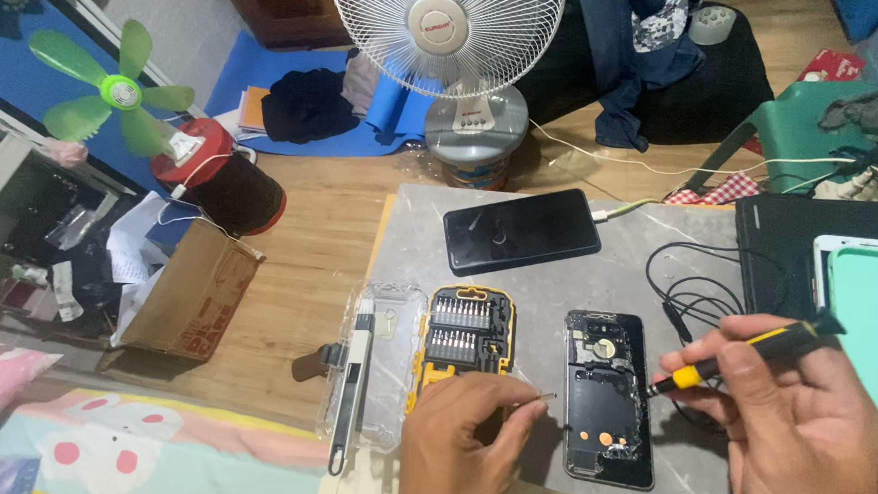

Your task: The person uses a precision screwdriver to remove screws from a disassembled smartphone on a work surface. They select different screwdriver bits from a toolkit, unscrew components, and handle several other smartphones and a laptop nearby.

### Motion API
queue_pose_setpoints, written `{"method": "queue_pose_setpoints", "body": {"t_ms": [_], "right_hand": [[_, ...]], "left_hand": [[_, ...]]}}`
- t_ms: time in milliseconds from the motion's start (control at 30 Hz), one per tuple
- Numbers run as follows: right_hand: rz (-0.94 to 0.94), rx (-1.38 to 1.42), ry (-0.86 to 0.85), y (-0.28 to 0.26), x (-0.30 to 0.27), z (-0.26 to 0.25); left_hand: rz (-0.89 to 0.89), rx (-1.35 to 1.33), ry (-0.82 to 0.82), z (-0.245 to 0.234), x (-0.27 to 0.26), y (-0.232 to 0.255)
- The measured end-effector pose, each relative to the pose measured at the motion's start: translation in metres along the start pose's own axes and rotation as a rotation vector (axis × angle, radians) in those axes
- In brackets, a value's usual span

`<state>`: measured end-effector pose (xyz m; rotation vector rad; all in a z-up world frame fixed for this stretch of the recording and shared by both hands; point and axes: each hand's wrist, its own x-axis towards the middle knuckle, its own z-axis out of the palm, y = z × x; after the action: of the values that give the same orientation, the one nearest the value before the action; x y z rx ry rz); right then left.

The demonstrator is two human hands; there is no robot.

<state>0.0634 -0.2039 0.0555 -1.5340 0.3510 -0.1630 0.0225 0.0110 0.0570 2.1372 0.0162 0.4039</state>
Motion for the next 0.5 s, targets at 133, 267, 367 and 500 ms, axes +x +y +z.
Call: {"method": "queue_pose_setpoints", "body": {"t_ms": [133, 267, 367, 500], "right_hand": [[0.020, 0.006, -0.089, 0.009, 0.000, 0.003], [0.053, 0.029, -0.123, 0.022, -0.002, 0.005], [0.046, 0.149, -0.257, 0.031, 0.000, 0.011], [0.045, -0.008, -0.419, 0.032, 0.002, 0.026]], "left_hand": [[-0.020, -0.029, -0.013, -0.005, 0.002, -0.005], [-0.027, 0.059, 0.006, -0.014, 0.004, -0.008], [-0.134, 0.048, 0.032, -0.021, 0.005, -0.009], [-0.108, 0.021, 0.053, -0.029, 0.007, -0.012]]}}
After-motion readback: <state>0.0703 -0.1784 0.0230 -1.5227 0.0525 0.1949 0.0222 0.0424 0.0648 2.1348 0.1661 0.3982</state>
